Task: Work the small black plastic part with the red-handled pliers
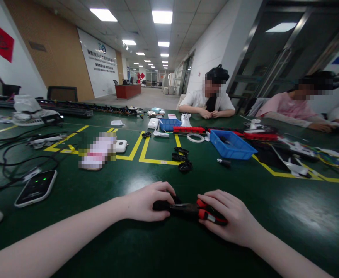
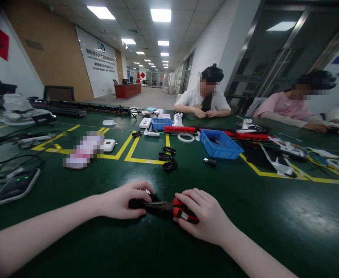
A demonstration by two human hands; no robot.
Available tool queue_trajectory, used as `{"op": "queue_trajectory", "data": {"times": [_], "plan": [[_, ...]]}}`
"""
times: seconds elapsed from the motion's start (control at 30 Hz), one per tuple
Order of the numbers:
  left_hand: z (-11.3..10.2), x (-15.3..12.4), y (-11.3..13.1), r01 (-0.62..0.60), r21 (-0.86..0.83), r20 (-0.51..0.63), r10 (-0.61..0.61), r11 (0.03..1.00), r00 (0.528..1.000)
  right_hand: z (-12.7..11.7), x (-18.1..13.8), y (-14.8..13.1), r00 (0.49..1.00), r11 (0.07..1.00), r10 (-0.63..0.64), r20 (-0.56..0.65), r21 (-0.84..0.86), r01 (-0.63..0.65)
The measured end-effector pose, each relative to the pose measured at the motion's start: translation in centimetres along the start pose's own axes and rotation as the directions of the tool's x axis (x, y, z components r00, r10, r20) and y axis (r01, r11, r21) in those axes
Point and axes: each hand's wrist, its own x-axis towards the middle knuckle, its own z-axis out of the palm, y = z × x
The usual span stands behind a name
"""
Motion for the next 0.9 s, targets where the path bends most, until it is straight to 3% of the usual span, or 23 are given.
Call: {"op": "queue_trajectory", "data": {"times": [0.9], "plan": [[0.0, 0.1, 0.0, 0.016, 0.056, 0.007, -0.016, 0.998, 1.0, -0.8, 0.0, 1.2, 0.992, 0.987, -0.109, -0.063, -0.13, 0.1]]}}
